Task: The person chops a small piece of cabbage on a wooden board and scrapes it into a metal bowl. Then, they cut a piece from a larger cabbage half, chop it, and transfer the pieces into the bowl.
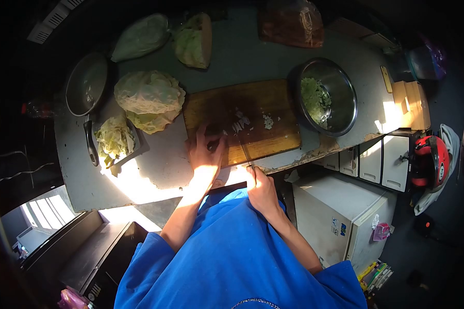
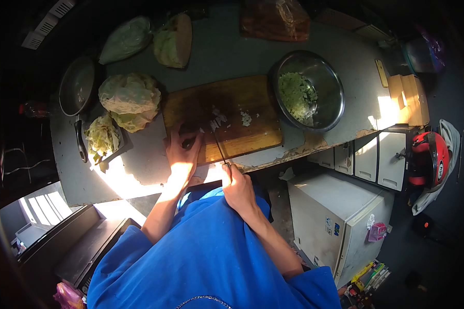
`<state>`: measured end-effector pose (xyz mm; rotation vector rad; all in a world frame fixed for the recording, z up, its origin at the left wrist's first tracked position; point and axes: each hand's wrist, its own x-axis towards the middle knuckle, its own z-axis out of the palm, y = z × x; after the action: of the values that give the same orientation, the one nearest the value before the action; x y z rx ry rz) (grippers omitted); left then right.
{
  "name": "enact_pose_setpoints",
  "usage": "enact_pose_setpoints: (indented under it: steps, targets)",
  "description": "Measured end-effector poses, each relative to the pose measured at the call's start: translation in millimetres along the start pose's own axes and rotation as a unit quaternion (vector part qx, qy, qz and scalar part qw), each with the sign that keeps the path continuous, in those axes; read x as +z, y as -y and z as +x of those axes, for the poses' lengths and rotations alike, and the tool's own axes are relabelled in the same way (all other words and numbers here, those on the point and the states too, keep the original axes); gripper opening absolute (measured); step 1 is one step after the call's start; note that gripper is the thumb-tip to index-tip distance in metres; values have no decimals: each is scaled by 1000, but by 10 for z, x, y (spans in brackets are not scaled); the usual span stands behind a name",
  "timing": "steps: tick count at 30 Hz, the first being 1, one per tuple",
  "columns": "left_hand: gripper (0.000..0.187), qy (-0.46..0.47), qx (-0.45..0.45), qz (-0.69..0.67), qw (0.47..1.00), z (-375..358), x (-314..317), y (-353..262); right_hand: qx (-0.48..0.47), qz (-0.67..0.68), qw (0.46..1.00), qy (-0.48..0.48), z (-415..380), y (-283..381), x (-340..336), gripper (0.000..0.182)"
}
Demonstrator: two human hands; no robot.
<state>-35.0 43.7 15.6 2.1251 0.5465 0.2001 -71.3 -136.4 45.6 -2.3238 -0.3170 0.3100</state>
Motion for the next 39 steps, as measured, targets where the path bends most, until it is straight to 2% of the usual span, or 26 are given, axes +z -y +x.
enact_pose_setpoints:
  steps: [1, 2, 3, 7, 10, 11, 12, 16, 19, 21, 22, 24, 28, 31, 33, 34, 36, 39]
  targets:
    - [66, 0, -1, -1, 1000, -9, 5, 29, 119, 67, 991, 12, 10, 68, -59, 14]
    - [65, -10, 37, -3, 999, -19, 11, 82, 130, 87, 988, 8, 10, 110, -88, 21]
    - [64, -19, 76, -6, 997, -23, 12, 107, 131, 86, 988, 8, -10, 103, -75, 21]
    - [64, -14, 76, -4, 997, -29, 4, 105, 97, 103, 990, 16, -74, 70, 18, 21]
    - [63, -11, 79, 3, 997, -30, -11, 98, 91, 83, 992, 39, -79, 56, 25, 15]
    - [63, -10, 78, 2, 997, -30, -12, 96, -18, -21, 998, 52, -93, -38, 67, 16]
    - [62, -9, 76, 1, 997, -34, -13, 95, -127, -125, 982, 63, -103, -99, 100, 19]
    - [61, -6, 71, -5, 997, -29, -8, 83, -166, -204, 964, 38, -107, -206, 167, 28]
    - [61, -4, 58, -11, 998, -32, 3, 107, -153, -121, 980, 43, -56, -203, 162, 25]
    - [62, -7, 51, -34, 998, -37, 26, 127, -85, -13, 996, -11, -33, -125, 104, 16]
    - [62, -8, 50, -34, 998, -32, 31, 132, -85, -13, 996, -10, -21, -46, 45, 16]
    - [57, -58, 110, 7, 992, -24, 52, 135, 98, 91, 991, 18, -3, 97, -61, 13]
    - [57, -50, 98, -11, 994, -23, 57, 159, 94, 105, 990, 23, -50, 99, 4, 17]
    - [59, -25, 66, -41, 997, -35, 54, 188, 77, 91, 992, 49, -56, 77, 14, 11]
    - [53, -30, 95, -68, 993, -36, 64, 213, -65, -23, 996, 52, -96, -62, 83, 13]
    - [53, -32, 94, -67, 993, -42, 59, 213, -66, -22, 996, 53, -107, -111, 104, 13]
    - [53, -39, 106, -22, 993, -31, 52, 190, -141, -165, 974, 60, -108, -179, 131, 19]
    - [52, -37, 114, -39, 992, -27, 60, 216, -151, -158, 976, 13, -81, -190, 173, 22]
